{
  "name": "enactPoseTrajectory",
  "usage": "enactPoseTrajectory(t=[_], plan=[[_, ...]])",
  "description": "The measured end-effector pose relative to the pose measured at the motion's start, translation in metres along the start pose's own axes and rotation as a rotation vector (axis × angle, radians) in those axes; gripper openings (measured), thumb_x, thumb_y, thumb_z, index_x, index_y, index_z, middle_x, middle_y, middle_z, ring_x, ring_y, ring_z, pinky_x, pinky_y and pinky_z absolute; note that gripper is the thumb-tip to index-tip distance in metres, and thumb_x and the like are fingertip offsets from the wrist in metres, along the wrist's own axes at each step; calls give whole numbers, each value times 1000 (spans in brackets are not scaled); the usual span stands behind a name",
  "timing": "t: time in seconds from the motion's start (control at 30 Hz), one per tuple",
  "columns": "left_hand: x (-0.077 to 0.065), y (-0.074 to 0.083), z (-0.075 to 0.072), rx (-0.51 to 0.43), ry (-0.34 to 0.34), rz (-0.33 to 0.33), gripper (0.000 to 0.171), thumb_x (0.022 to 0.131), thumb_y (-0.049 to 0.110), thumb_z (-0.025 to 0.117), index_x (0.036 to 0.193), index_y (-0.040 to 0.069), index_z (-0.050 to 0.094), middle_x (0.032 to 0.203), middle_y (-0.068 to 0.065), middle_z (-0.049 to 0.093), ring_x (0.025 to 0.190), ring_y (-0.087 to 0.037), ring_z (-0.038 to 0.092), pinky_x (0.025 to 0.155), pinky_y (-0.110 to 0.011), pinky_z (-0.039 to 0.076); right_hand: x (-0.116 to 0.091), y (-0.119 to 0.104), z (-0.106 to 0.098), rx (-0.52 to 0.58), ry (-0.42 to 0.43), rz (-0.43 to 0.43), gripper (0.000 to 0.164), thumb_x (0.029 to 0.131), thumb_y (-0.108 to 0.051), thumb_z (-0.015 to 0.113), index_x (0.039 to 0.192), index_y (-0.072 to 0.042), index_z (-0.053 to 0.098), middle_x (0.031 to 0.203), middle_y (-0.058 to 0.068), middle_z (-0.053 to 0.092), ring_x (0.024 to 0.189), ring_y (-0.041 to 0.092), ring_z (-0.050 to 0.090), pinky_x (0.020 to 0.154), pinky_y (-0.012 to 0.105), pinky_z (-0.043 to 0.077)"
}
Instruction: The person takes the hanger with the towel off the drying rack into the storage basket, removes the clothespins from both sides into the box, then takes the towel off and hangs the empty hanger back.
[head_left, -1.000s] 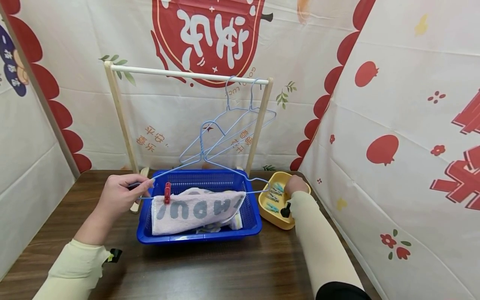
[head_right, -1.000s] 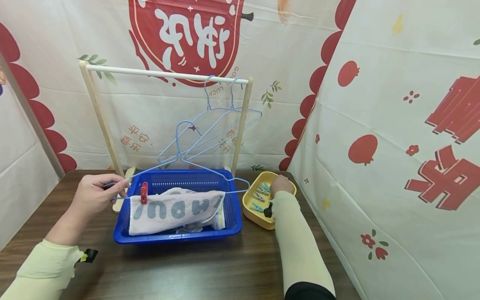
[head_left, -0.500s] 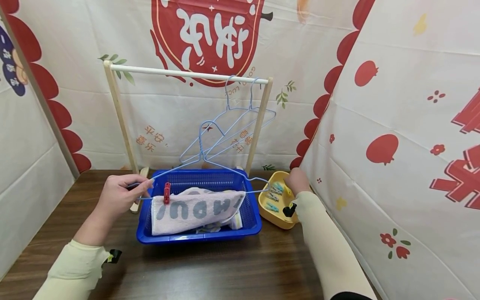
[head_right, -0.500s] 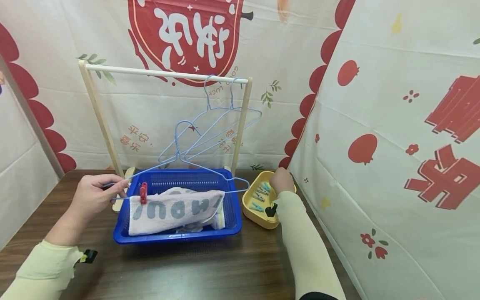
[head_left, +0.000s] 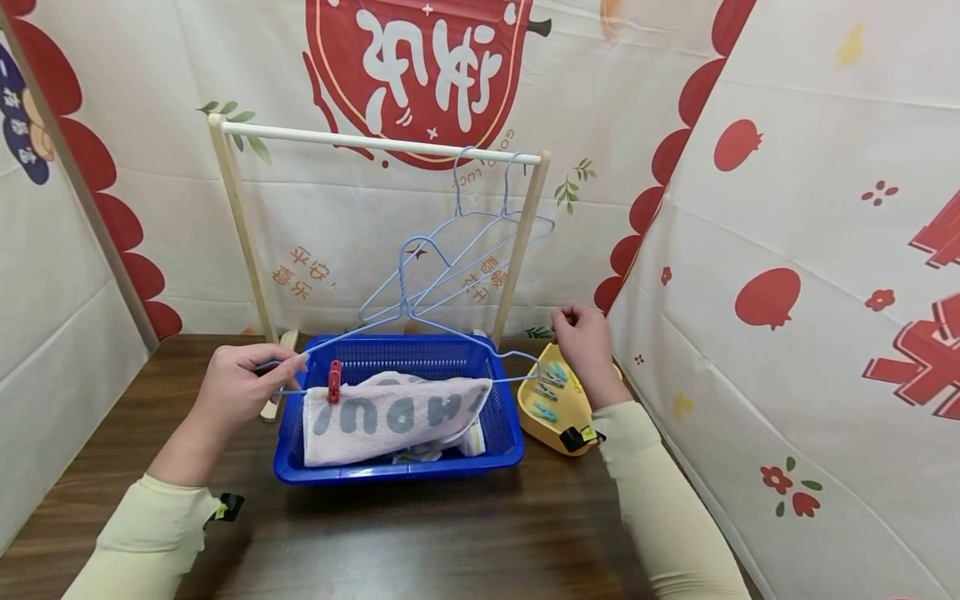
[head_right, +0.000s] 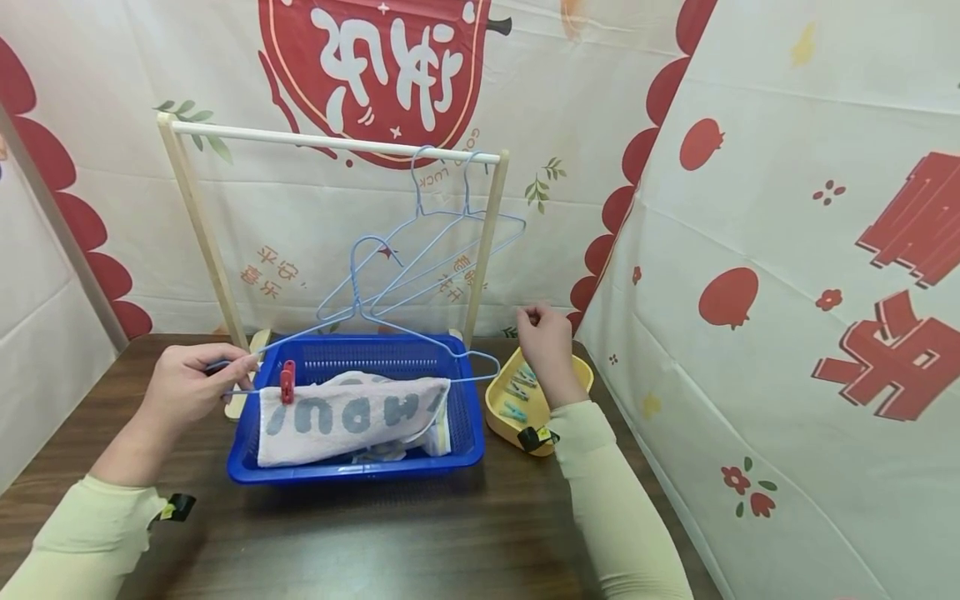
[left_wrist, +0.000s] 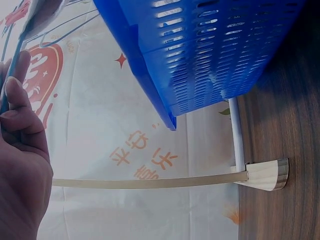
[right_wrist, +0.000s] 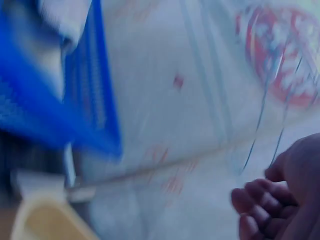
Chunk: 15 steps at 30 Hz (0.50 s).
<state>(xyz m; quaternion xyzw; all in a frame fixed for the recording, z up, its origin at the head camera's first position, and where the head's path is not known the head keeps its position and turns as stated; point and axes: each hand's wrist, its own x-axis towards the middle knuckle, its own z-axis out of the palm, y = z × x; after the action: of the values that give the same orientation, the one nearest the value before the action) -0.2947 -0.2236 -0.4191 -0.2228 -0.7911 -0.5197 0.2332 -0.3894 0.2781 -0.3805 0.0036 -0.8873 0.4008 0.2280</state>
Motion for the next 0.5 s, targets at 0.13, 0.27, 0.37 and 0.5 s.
enactPoseTrajectory(t=[0.13,0.27,0.37,0.5], plan=[[1,0,0,3,5,1,6,100,-3,79,97,0,83,78,-9,77,66,-15,72,59,-26,62,-22,-40,-4,143,83,-136,24,112,-26,67,104,-6,77,85,10,68,69,24,66,61,25,53],[2,-1,1,-1,6,7,5,100,-3,79,96,-1,82,76,-8,77,64,-17,71,58,-26,62,-41,-69,-5,210,129,-296,18,111,-19,70,100,-6,77,79,7,66,63,21,61,57,22,49],[2,-1,1,-7,2,11,5,99,-4,79,96,-2,82,76,-7,76,63,-17,70,58,-24,61,-53,-84,1,233,167,-415,15,109,-13,71,99,-3,76,76,6,64,61,19,56,56,20,45],[2,-1,2,-24,4,16,7,99,-6,79,95,-1,82,75,-4,76,65,-13,72,60,-23,61,-74,-103,18,263,139,-603,9,106,-4,72,98,1,74,76,7,64,63,18,55,57,21,44]])
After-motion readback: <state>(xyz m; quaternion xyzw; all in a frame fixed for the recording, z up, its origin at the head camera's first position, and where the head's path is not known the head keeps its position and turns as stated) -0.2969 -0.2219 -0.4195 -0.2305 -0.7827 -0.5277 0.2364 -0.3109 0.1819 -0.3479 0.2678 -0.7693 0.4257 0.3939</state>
